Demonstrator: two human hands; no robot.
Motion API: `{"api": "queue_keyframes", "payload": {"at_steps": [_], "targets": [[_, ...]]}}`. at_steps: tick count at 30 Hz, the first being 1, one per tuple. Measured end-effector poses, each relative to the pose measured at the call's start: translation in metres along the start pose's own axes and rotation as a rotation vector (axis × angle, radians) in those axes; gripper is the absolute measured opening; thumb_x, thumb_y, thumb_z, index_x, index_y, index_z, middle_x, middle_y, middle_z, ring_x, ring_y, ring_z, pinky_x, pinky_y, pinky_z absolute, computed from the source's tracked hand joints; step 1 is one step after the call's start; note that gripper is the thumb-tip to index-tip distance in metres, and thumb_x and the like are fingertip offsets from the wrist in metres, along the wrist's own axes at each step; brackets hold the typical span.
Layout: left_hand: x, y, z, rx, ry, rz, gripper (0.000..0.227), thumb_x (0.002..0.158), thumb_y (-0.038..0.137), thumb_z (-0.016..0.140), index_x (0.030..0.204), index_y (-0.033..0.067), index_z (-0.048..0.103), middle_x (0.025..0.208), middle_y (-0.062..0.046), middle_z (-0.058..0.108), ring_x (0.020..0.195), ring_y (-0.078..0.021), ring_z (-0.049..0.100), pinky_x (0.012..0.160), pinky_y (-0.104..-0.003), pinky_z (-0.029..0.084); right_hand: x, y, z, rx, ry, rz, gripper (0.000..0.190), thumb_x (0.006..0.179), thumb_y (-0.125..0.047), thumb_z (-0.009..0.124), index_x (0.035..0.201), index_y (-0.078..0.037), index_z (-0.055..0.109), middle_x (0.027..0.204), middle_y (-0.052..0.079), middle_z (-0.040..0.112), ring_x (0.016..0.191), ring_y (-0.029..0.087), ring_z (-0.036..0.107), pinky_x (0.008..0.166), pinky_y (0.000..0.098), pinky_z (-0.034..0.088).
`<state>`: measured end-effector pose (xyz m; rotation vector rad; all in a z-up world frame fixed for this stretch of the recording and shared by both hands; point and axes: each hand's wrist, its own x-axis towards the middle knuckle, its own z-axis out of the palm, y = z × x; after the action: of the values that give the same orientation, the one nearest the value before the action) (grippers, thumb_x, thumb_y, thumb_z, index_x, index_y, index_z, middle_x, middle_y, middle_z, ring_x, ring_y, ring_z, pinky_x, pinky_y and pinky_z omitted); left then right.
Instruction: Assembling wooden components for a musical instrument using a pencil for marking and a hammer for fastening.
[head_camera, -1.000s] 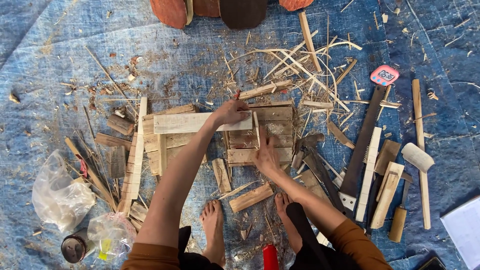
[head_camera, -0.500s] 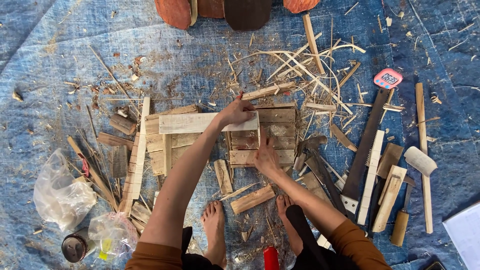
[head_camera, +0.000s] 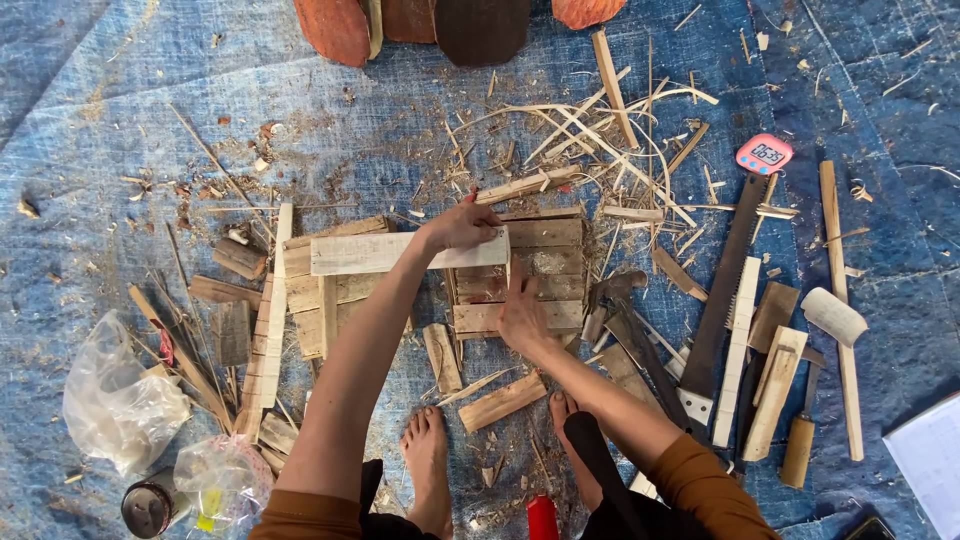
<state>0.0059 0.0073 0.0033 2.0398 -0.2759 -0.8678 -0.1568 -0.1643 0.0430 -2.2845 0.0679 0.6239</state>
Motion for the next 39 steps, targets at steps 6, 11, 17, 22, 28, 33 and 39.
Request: {"api": "queue_keyframes", "payload": {"at_steps": [6, 11, 17, 22, 28, 33, 39], "targets": [[0.010, -0.016, 0.014, 0.066, 0.054, 0.008, 0.032, 0.088, 0.028, 0.072, 0.117, 0.0166, 0.079, 0.101, -0.013, 0.078, 0.099, -0.0303, 0.074, 0.081, -0.037, 0.057, 0.008, 0.010, 0.012, 0.009, 0.002, -0.014, 0.094, 0.084, 0.014, 0.054, 0.163, -0.004, 0.005, 0.133, 0.038, 0.039, 0.076, 0.037, 0.071, 0.059, 0.0437, 0.056], [0.013, -0.018, 0.018, 0.115, 0.140, 0.003, 0.033, 0.086, 0.026, 0.072, 0.116, 0.0155, 0.079, 0.104, -0.015, 0.077, 0.105, -0.0350, 0.072, 0.089, -0.045, 0.057, 0.000, 0.006, 0.007, 0.018, 0.013, -0.048, 0.094, 0.082, 0.014, 0.054, 0.162, -0.003, 0.007, 0.131, 0.038, 0.039, 0.075, 0.042, 0.070, 0.059, 0.0468, 0.055], [0.031, -0.039, 0.036, 0.161, 0.219, 0.014, 0.034, 0.086, 0.022, 0.068, 0.117, 0.0173, 0.079, 0.109, -0.011, 0.078, 0.112, -0.0339, 0.071, 0.096, -0.048, 0.055, 0.002, 0.010, 0.011, 0.001, 0.026, -0.079, 0.094, 0.083, 0.012, 0.054, 0.162, -0.003, 0.005, 0.127, 0.036, 0.041, 0.070, 0.040, 0.069, 0.056, 0.0458, 0.054], [0.045, -0.049, 0.048, 0.314, 0.291, -0.066, 0.032, 0.084, 0.042, 0.066, 0.115, 0.0393, 0.074, 0.107, 0.007, 0.078, 0.116, -0.0233, 0.070, 0.099, -0.048, 0.053, -0.001, 0.004, 0.007, -0.015, 0.022, -0.079, 0.094, 0.084, 0.010, 0.053, 0.163, -0.002, 0.004, 0.126, 0.034, 0.041, 0.065, 0.033, 0.067, 0.054, 0.0395, 0.052], [0.047, -0.051, 0.052, 0.306, 0.269, -0.050, 0.030, 0.089, 0.037, 0.064, 0.116, 0.0352, 0.077, 0.117, 0.003, 0.077, 0.119, -0.0256, 0.069, 0.100, -0.049, 0.053, -0.003, -0.003, 0.007, 0.042, 0.034, -0.045, 0.096, 0.081, 0.010, 0.055, 0.162, 0.001, 0.005, 0.131, 0.039, 0.038, 0.069, 0.041, 0.070, 0.052, 0.0419, 0.052], [0.037, -0.043, 0.050, 0.271, 0.266, -0.027, 0.030, 0.093, 0.033, 0.064, 0.120, 0.0307, 0.076, 0.120, 0.000, 0.077, 0.120, -0.0301, 0.068, 0.103, -0.052, 0.048, -0.011, -0.012, -0.001, 0.064, 0.019, -0.025, 0.096, 0.083, 0.010, 0.055, 0.162, -0.002, 0.003, 0.133, 0.038, 0.038, 0.070, 0.038, 0.070, 0.053, 0.0402, 0.051], [0.036, -0.034, 0.055, 0.329, 0.301, -0.080, 0.034, 0.090, 0.038, 0.060, 0.118, 0.0328, 0.077, 0.117, 0.002, 0.077, 0.117, -0.0294, 0.069, 0.104, -0.052, 0.045, -0.007, -0.004, 0.007, 0.050, 0.021, -0.052, 0.097, 0.081, 0.011, 0.054, 0.162, -0.001, 0.003, 0.135, 0.042, 0.035, 0.068, 0.040, 0.069, 0.053, 0.0411, 0.049]]}}
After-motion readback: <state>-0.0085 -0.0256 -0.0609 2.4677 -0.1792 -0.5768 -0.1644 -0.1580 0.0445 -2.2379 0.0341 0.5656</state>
